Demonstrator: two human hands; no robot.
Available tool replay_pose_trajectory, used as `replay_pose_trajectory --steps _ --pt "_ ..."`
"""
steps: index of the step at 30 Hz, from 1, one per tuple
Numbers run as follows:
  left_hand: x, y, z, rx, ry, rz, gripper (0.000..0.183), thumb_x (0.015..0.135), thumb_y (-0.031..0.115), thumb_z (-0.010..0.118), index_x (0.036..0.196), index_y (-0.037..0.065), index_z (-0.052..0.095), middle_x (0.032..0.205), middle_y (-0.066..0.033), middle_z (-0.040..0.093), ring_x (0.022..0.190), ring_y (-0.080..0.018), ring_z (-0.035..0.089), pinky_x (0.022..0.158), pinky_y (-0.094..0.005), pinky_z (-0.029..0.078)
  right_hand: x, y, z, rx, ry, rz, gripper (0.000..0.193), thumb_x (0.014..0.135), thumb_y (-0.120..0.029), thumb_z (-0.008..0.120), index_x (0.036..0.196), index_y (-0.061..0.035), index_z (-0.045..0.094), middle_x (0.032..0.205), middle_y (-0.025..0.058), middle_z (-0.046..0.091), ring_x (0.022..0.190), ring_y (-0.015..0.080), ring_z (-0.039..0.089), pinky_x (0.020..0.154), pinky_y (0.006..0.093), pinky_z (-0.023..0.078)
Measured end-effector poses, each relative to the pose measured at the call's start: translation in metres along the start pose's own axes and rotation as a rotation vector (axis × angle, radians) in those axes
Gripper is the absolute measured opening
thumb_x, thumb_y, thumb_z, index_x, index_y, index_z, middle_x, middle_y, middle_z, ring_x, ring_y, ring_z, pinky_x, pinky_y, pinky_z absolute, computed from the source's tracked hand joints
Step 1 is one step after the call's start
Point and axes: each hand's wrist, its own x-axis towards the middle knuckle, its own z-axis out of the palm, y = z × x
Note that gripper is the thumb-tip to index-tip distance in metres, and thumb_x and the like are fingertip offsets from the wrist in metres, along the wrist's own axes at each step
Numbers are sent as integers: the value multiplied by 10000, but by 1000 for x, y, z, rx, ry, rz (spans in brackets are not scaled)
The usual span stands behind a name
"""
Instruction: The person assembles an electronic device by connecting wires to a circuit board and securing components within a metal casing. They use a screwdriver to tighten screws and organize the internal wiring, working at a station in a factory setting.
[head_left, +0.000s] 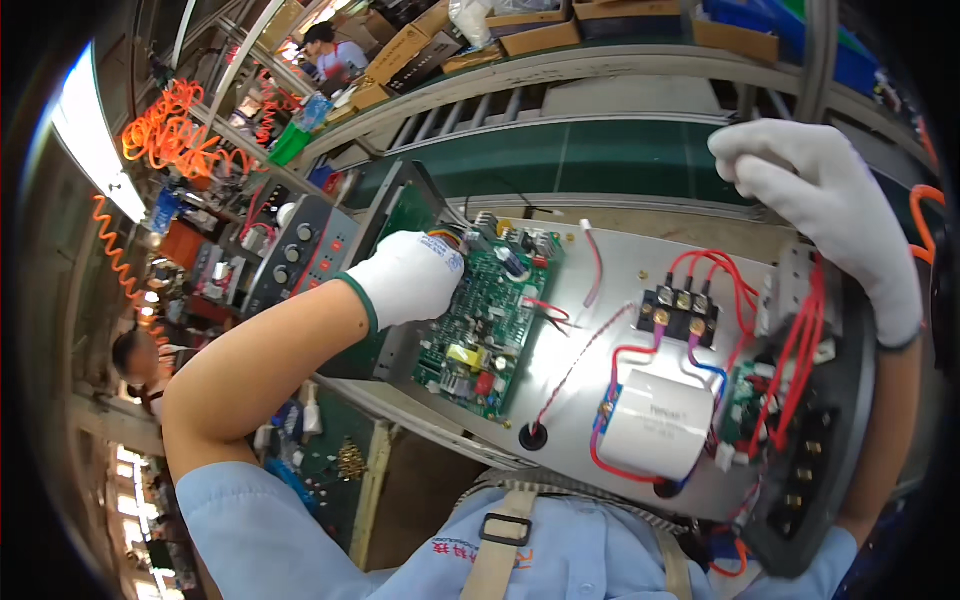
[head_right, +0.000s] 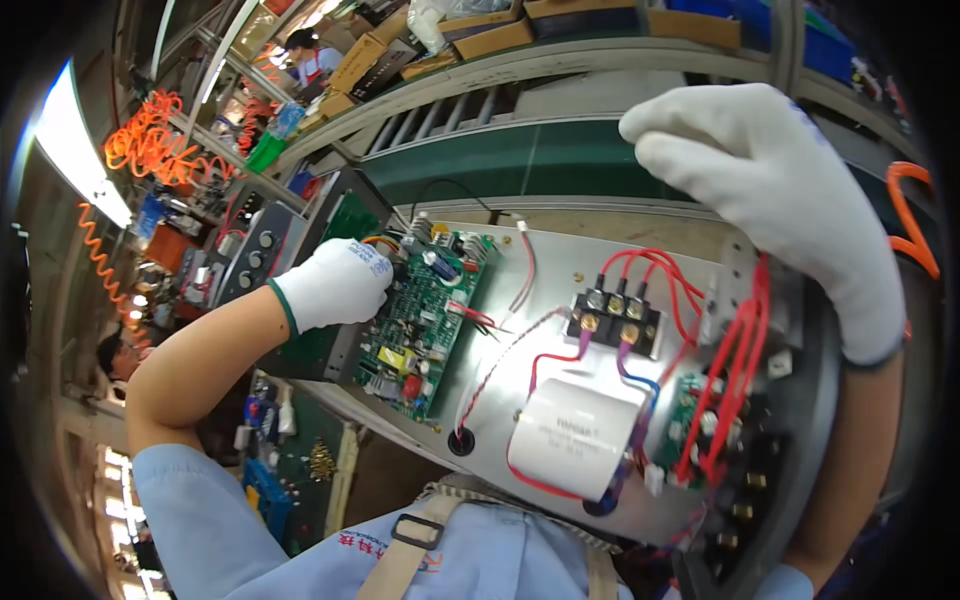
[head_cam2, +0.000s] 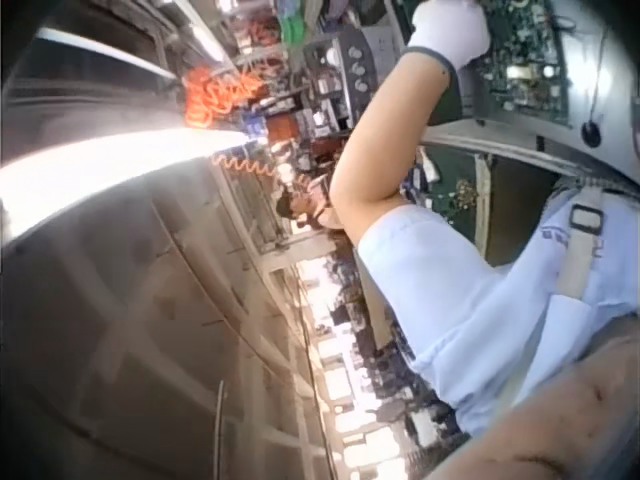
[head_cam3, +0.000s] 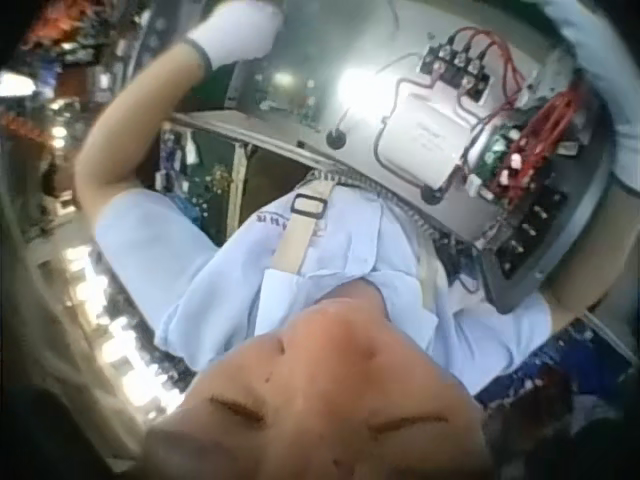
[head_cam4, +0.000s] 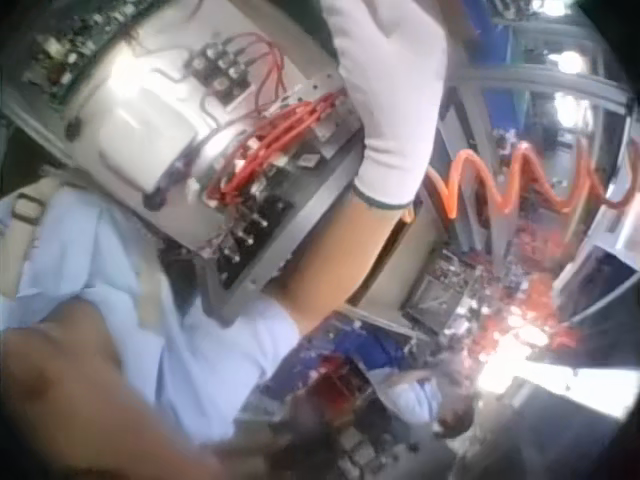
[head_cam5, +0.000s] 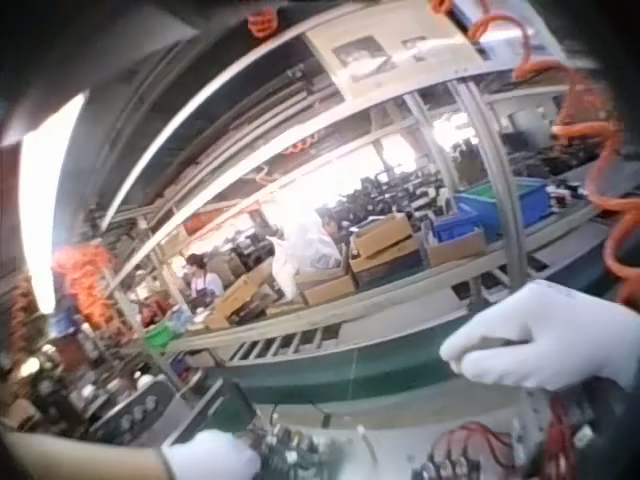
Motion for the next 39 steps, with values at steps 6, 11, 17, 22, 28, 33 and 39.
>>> replay_pose_trajectory --steps 6,11,17,22,28,33,39 --pt "-81 76 -10 -368 866 88 140 830 154 619 928 57 642 999 -100 650 910 -252 663 675 -392 521 -9 21 -16 -47 343 -119 285 961 -162 600 1146 47 659 946 52 695 852 100 623 796 243 493" --pt "-72 142 52 -1434 745 239 632 861 198 707 1406 3 451 1001 -173 675 670 -202 663 614 -296 526 -63 -8 -27 53 411 -128 328 1010 -205 517 1201 33 636 1037 109 693 900 167 668 854 278 505" --pt "-64 127 53 -2216 133 773 431 958 183 590 1328 -30 524 880 -42 613 557 -57 532 529 -208 442 -172 -138 48 37 45 -202 472 909 -311 617 1221 43 624 1032 188 681 927 289 651 892 345 479" --pt "-101 75 50 -2466 502 959 316 983 119 562 1233 -73 564 900 -89 660 675 -88 620 663 -214 512 -127 -142 211 -446 121 -16 680 775 -187 757 1365 25 492 1172 188 624 979 312 629 901 386 470" --pt "-105 57 65 -2480 733 966 319 940 72 599 1218 -79 562 951 -128 675 727 -153 652 737 -280 546 -97 -128 270 296 288 171 599 865 18 664 1419 -5 438 1146 78 645 970 103 607 770 252 492" --pt "-104 67 69 -2508 733 1081 291 978 142 565 1181 -62 611 1093 -177 684 832 -204 706 763 -321 564 -99 -120 243 -260 395 -237 369 851 37 653 1219 15 624 794 91 687 631 185 626 585 302 486" --pt "-108 73 42 -2242 940 533 244 970 161 593 1094 -30 682 913 -76 700 578 -44 552 522 -190 440 -118 -103 231 -59 394 -180 257 854 2 690 1111 14 680 699 70 631 584 179 594 562 298 470"
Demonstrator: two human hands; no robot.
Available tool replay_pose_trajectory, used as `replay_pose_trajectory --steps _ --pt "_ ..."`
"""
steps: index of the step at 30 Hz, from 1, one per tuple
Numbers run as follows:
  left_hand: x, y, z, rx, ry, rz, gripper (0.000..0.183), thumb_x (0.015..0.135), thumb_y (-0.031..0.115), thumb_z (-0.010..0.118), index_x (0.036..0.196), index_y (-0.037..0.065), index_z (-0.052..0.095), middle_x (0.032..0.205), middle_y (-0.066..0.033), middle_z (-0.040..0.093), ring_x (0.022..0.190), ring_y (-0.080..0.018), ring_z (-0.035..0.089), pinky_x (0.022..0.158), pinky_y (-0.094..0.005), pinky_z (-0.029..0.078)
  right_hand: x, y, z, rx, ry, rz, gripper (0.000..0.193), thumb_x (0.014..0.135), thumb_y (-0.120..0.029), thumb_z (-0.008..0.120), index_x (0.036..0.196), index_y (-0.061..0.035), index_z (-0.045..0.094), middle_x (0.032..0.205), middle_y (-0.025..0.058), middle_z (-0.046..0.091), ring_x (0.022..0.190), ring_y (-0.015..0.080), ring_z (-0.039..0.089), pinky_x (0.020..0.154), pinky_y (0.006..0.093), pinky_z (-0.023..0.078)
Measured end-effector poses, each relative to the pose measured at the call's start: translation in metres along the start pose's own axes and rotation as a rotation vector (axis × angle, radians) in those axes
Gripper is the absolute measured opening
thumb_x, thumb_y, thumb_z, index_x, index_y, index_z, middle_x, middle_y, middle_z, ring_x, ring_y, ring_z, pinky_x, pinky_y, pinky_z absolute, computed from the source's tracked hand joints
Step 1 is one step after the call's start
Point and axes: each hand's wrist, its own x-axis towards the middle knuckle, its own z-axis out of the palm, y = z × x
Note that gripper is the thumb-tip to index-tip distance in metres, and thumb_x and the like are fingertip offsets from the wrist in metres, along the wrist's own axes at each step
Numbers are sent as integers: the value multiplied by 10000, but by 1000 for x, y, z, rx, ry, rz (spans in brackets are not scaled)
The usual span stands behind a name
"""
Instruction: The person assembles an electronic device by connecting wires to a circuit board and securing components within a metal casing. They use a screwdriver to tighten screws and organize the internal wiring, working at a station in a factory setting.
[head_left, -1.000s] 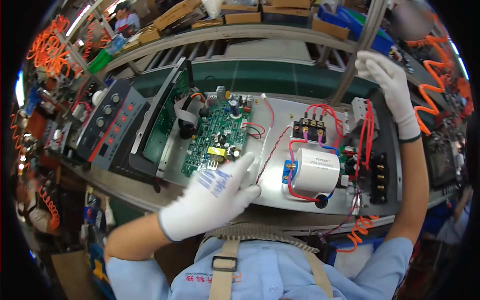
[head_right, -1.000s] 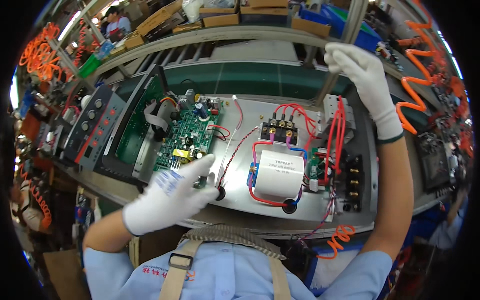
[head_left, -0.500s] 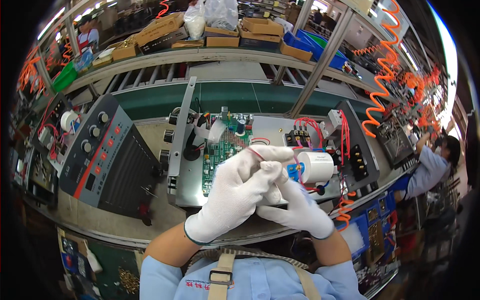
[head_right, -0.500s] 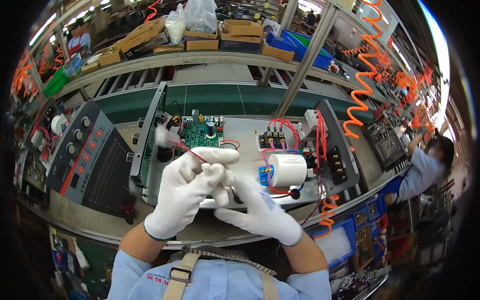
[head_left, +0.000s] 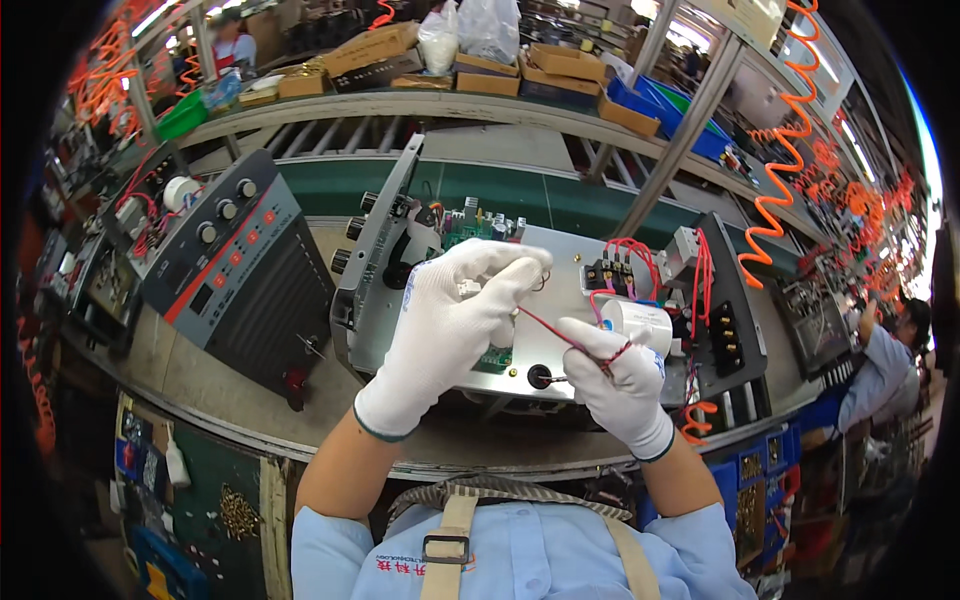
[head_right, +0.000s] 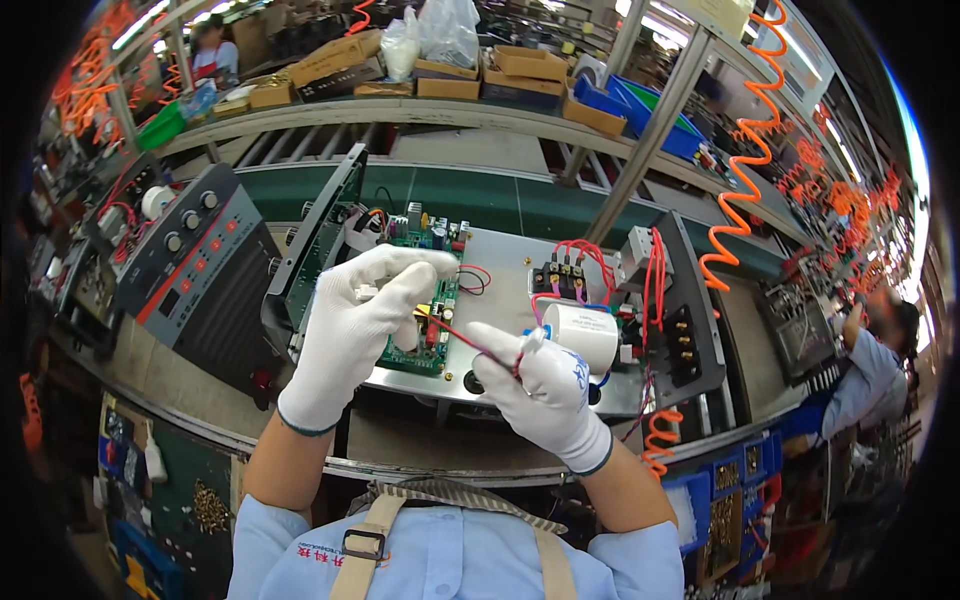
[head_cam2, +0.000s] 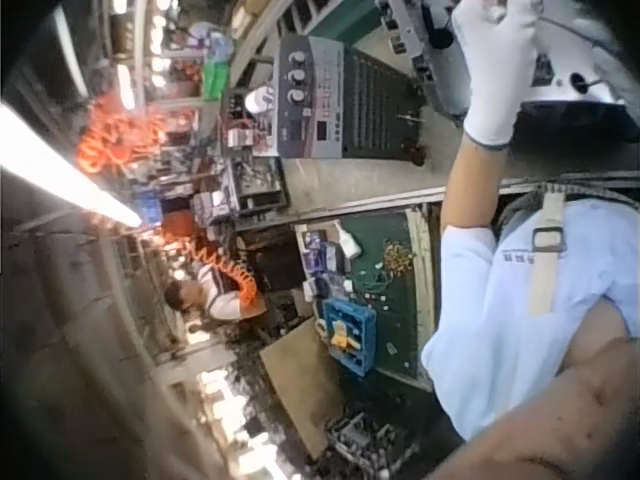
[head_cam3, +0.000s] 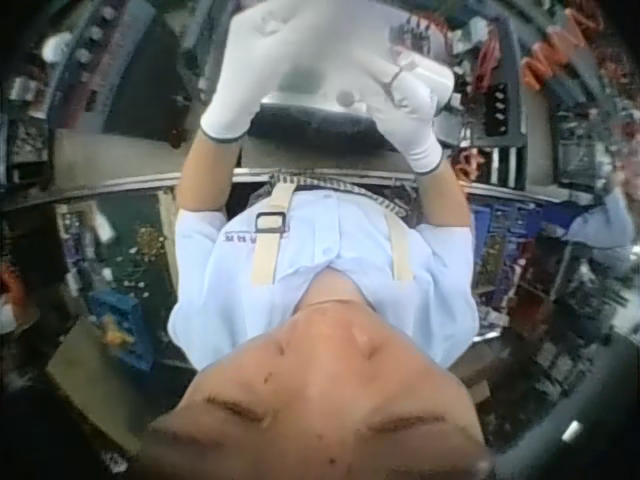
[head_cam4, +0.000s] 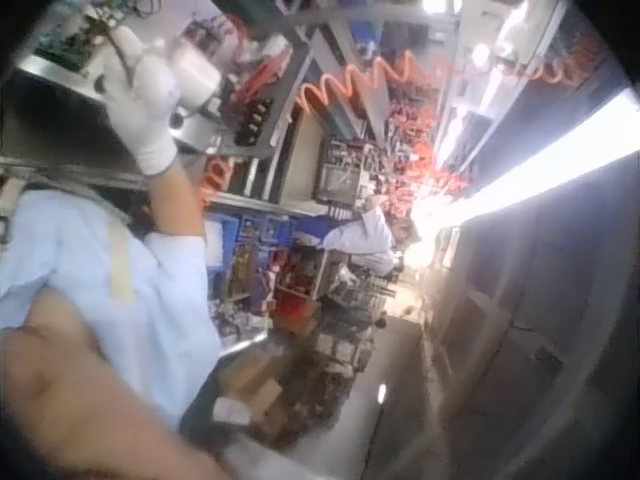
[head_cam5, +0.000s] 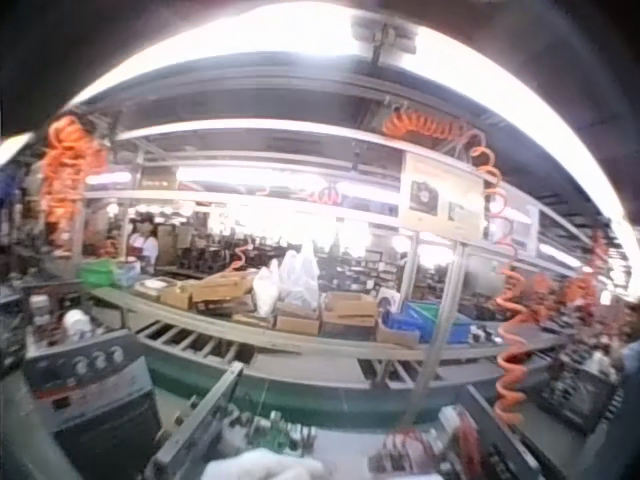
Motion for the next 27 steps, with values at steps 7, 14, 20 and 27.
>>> replay_pose_trajectory --steps 7,14,20,27 --pt "-10 -36 7 30 178 -145 298 883 89 683 1150 -35 641 840 -19 665 541 -18 497 481 -181 404 30 9 -30 -615 55 -305 127 807 -77 706 932 -64 688 731 70 657 699 246 593 793 374 451" --pt "-78 -80 -30 547 295 82 290 896 53 655 1178 -12 642 937 -76 679 637 -72 592 578 -212 475 43 8 -56 -991 -306 -232 55 750 -118 676 801 -100 689 728 74 582 796 276 575 907 431 379" --pt "-97 -108 -45 940 236 327 503 746 147 823 1186 9 622 1088 -121 627 1019 -272 591 897 -368 487 53 27 -18 -1026 -448 -160 95 767 -218 661 766 -128 690 787 97 634 850 288 617 880 435 386" --pt "-82 -111 -33 839 207 386 553 738 139 833 1219 28 584 1066 -144 615 834 -239 631 671 -295 548 69 41 -14 -591 -650 -193 150 736 -204 680 862 -160 749 805 68 647 878 288 606 838 401 437"
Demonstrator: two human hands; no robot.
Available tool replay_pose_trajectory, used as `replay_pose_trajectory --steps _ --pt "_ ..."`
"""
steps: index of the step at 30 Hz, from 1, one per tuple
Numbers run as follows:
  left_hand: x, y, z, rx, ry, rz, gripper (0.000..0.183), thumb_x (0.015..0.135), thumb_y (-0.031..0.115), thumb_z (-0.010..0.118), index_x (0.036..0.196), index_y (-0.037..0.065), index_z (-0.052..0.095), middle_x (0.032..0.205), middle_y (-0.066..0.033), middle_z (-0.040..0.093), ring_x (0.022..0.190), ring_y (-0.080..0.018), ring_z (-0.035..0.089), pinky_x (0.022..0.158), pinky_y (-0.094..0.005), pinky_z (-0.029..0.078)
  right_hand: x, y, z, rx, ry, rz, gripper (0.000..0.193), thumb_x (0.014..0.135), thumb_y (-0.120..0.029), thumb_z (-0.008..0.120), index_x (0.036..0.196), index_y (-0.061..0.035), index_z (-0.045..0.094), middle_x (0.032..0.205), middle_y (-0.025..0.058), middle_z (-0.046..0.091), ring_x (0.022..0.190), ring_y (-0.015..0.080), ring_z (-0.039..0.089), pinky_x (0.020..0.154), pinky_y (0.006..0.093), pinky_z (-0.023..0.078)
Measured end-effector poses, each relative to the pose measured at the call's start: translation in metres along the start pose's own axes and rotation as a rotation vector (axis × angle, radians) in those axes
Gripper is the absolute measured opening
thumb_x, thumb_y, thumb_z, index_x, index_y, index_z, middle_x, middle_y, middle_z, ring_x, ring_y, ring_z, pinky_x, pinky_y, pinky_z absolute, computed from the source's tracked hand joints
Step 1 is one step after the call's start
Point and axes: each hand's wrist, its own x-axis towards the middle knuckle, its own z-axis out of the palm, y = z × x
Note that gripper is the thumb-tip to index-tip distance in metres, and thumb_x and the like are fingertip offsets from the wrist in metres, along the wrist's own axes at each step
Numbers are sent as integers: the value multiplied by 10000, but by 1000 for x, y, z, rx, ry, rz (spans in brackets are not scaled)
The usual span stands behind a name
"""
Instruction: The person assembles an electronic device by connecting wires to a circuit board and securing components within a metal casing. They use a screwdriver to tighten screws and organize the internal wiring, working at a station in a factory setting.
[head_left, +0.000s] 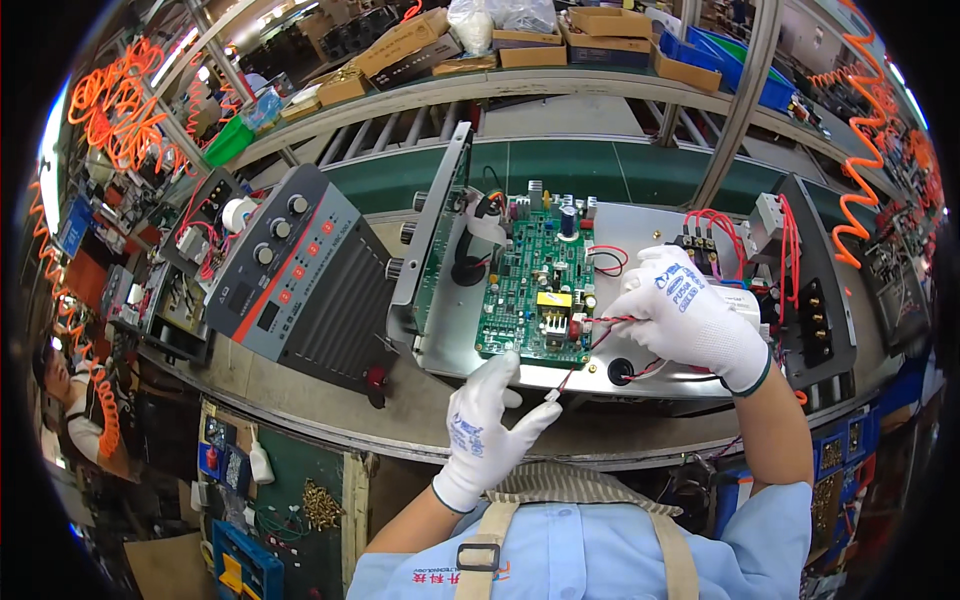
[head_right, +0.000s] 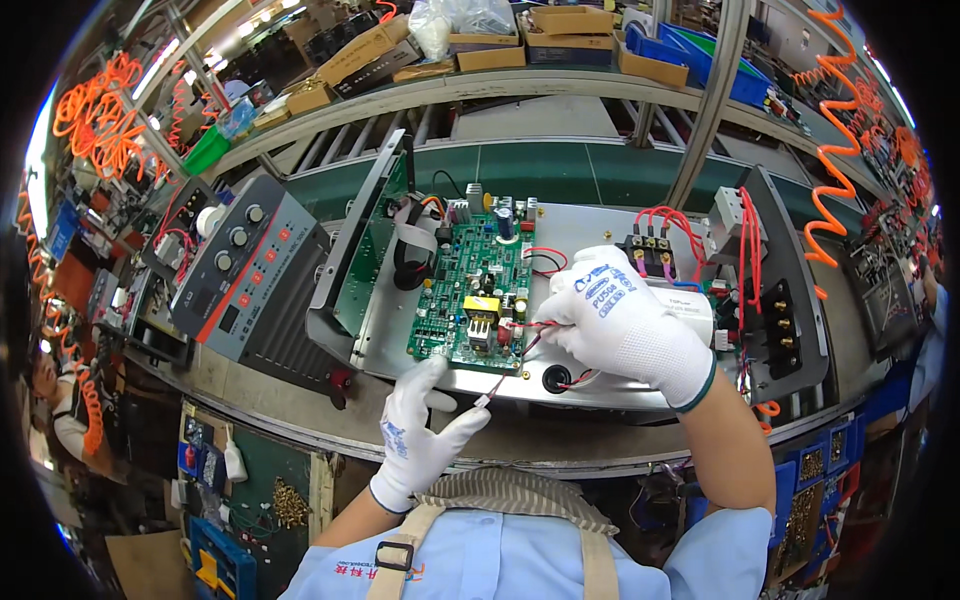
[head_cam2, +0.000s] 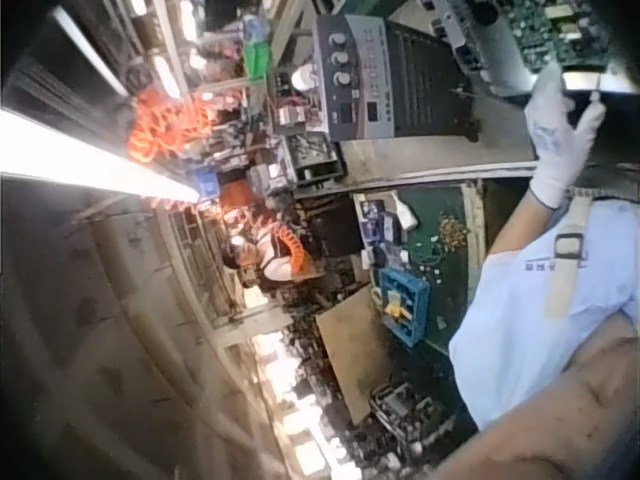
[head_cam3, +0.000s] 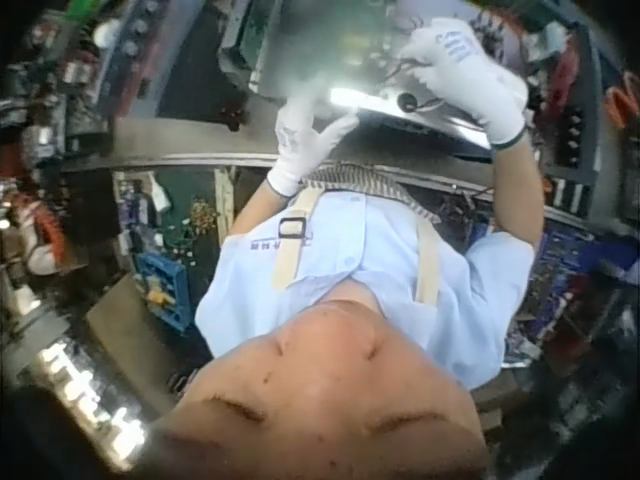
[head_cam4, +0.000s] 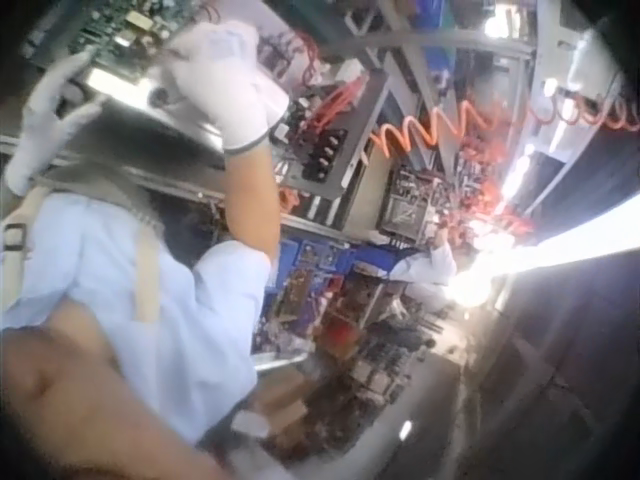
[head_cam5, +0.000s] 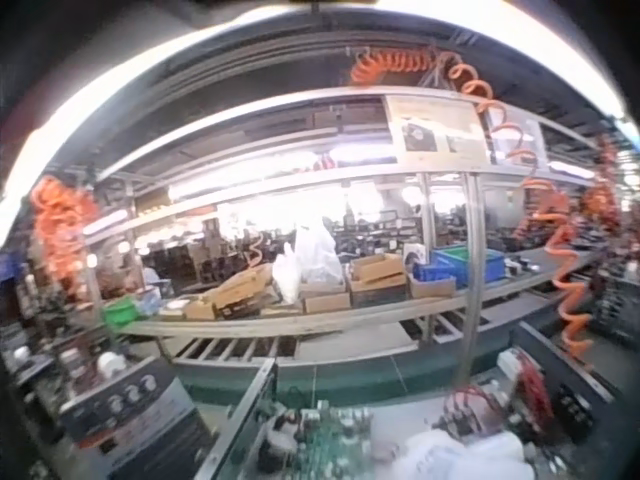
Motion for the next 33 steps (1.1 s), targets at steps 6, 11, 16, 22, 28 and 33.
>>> replay_pose_trajectory --steps 6,11,16,22,28,33 --pt "-1 5 8 98 -47 212 268 762 -33 667 1020 39 669 901 -123 690 798 -315 663 688 -370 539 8 -7 5 138 118 -26 131 790 -179 677 881 -100 728 836 90 663 860 303 606 868 411 440" --pt "-19 25 -60 -894 -233 -622 163 861 2 676 1023 -7 693 1084 -100 647 885 -164 653 754 -285 524 -11 -88 1 403 438 -200 224 924 -191 553 1008 -18 669 949 155 660 967 356 600 1012 472 393" --pt "-27 9 -81 -1157 -103 -500 216 914 9 620 1125 -27 642 1061 -91 652 863 -131 645 791 -272 512 14 -119 38 300 404 -477 176 940 -153 604 1079 -74 677 762 60 583 681 215 575 799 393 514" --pt "-74 -23 -124 -732 -121 -630 325 908 107 662 1205 -15 617 1108 -89 671 975 -154 656 902 -310 510 16 -119 55 219 419 -419 213 794 -79 749 1003 -95 711 789 97 620 785 276 592 836 419 478" --pt "-84 -39 -314 -18 1109 -297 129 925 61 547 970 -7 647 818 -23 646 678 -104 586 649 -233 502 -12 -96 77 188 402 40 134 811 -107 650 922 -34 662 865 131 625 885 341 577 954 505 426" --pt "-106 27 -231 -114 82 -788 202 925 86 602 1065 -42 671 1005 -85 682 650 -38 580 718 -233 496 19 -102 75 201 476 -109 159 713 -90 706 871 -92 696 582 45 509 582 233 503 595 391 368"
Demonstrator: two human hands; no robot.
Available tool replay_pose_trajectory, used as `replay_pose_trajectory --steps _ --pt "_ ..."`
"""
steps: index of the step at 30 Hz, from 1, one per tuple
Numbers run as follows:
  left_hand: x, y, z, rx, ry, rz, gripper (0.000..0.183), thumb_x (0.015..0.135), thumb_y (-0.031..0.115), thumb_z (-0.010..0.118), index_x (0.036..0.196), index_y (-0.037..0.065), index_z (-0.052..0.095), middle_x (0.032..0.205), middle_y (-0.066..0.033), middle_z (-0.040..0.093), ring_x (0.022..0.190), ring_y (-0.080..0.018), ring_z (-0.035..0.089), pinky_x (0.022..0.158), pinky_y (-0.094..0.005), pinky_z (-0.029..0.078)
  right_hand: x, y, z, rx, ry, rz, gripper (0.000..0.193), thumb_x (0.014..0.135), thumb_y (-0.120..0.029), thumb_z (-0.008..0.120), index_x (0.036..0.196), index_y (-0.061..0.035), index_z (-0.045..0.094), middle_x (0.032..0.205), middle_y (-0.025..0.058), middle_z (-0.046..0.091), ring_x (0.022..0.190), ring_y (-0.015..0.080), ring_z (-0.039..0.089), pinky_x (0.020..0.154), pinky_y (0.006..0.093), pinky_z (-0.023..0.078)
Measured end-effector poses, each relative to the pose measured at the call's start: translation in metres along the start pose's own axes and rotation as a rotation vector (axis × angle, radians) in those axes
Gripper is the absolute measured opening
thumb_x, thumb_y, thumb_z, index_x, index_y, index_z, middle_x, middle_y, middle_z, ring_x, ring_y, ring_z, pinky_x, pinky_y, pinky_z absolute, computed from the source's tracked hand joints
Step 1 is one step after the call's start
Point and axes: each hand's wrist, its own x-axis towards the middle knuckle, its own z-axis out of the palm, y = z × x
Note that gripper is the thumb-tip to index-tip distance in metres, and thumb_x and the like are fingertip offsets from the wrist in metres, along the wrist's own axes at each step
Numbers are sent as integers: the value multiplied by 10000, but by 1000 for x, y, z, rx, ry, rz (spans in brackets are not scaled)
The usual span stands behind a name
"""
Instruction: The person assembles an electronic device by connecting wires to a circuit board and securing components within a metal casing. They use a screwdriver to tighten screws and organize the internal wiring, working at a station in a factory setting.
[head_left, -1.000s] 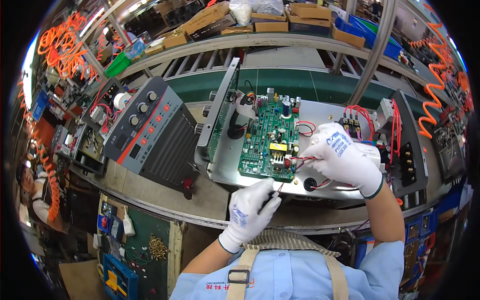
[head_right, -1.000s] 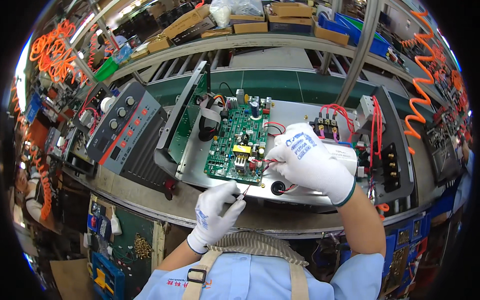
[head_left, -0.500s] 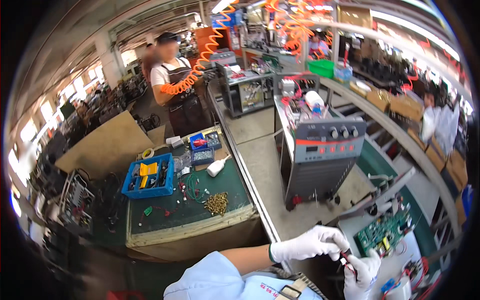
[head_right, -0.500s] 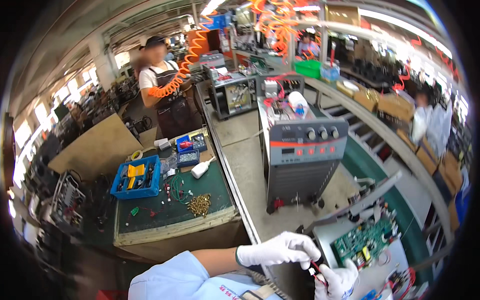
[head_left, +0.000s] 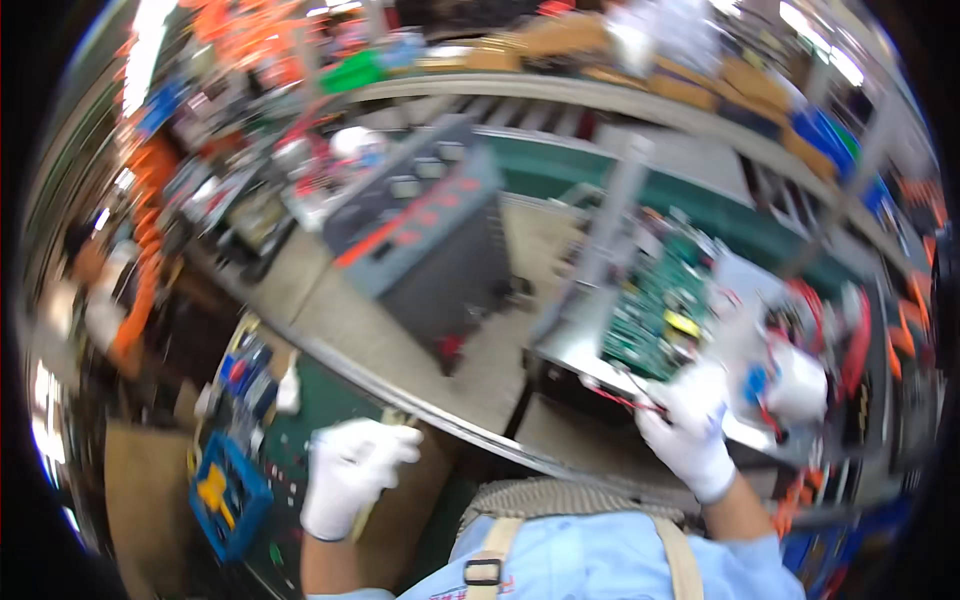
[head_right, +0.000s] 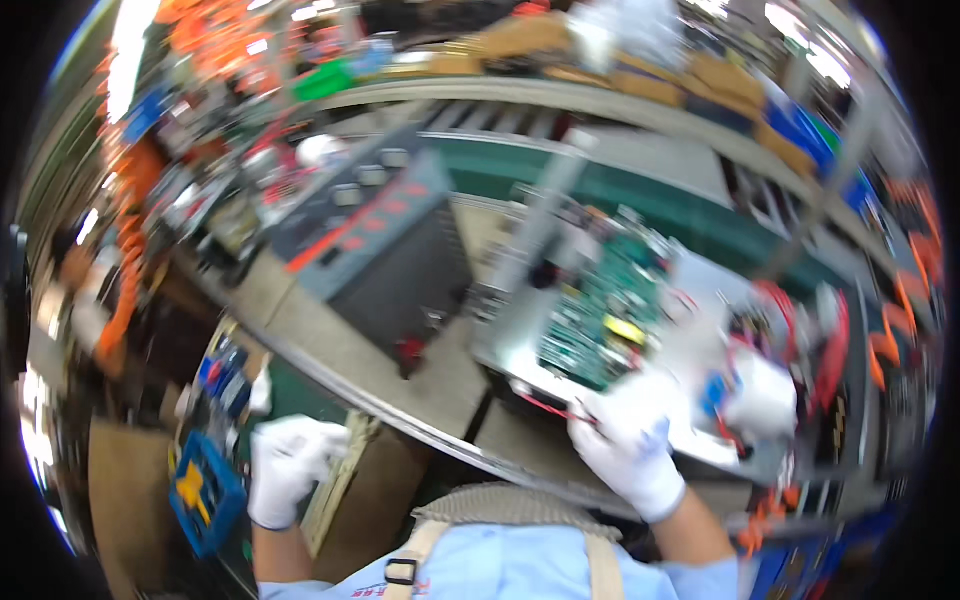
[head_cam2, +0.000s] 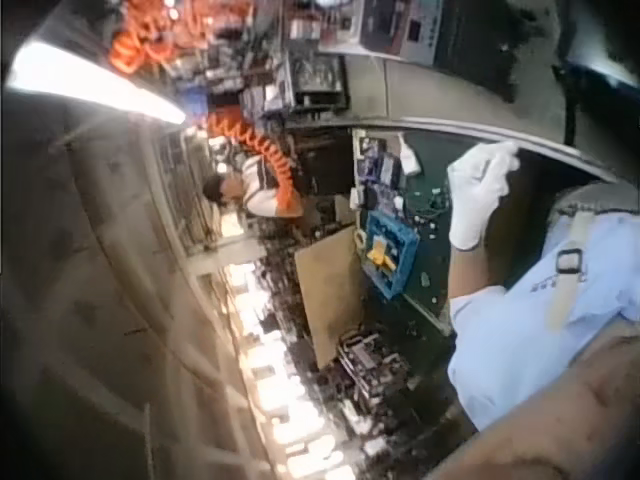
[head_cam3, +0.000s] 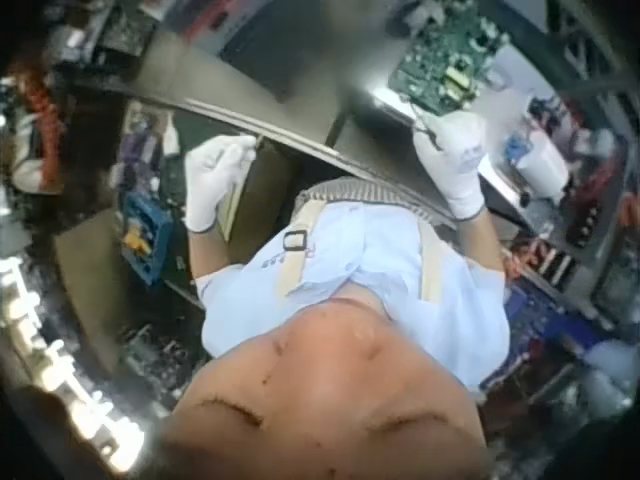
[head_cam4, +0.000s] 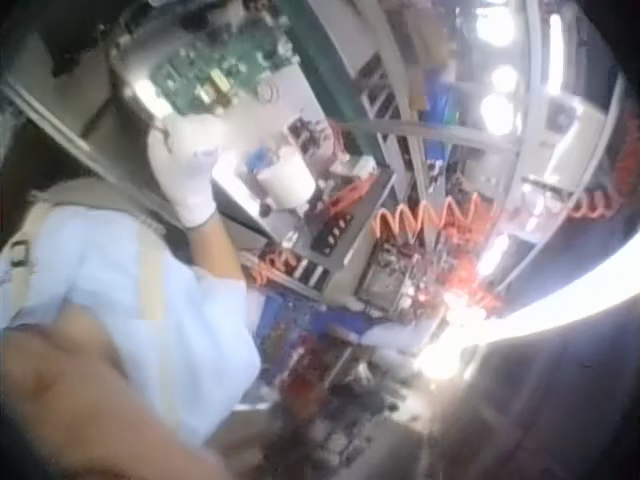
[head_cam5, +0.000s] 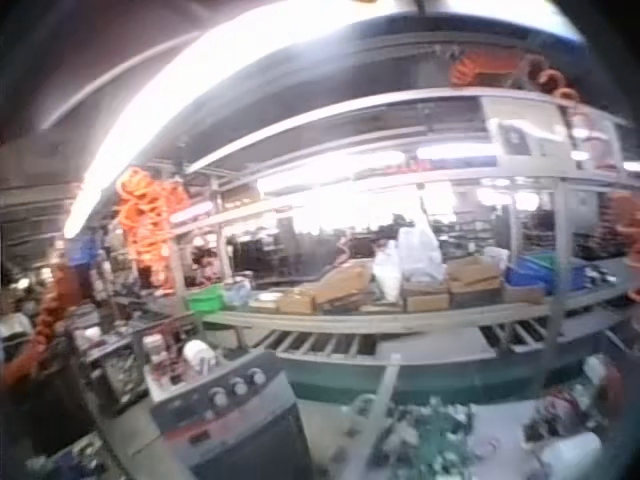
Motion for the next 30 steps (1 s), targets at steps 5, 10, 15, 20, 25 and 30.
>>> replay_pose_trajectory --steps 5,10,15,20,25,30 --pt "70 13 141 307 -181 595 418 863 -8 568 1280 -43 568 1202 -211 636 934 -252 681 949 -390 490 -17 -1 -6 0 63 108 213 708 -137 701 921 -133 688 588 -4 493 599 225 505 708 422 372" --pt "113 26 182 431 -144 618 607 876 10 516 1462 20 358 1326 -246 548 1020 -375 641 873 -423 503 -7 -9 14 -199 7 124 127 740 -206 696 839 -151 639 646 17 558 631 240 561 696 405 362" --pt "130 40 196 424 -264 472 683 867 16 510 1512 79 294 1246 -236 596 957 -373 657 762 -435 527 2 -9 24 -288 -49 77 97 764 -198 674 789 -152 593 628 22 554 610 229 574 686 392 351" --pt "127 25 201 496 5 701 539 882 83 567 1408 79 455 1074 -188 657 774 -361 662 709 -432 532 2 -13 11 -144 -33 85 174 808 -258 685 888 -112 634 675 25 599 614 244 571 664 386 365" --pt "101 17 185 654 177 767 304 845 104 616 1146 68 639 843 -137 632 665 -324 642 588 -410 524 -15 -13 -28 397 247 51 231 825 -72 684 1056 -73 685 914 45 680 808 222 614 772 356 433" --pt "93 45 165 -628 -374 -32 340 911 143 654 1195 -41 620 928 -83 683 606 -90 600 540 -202 462 -38 -7 -11 658 194 338 290 926 -45 603 1212 -6 627 867 61 683 669 125 617 654 277 499"
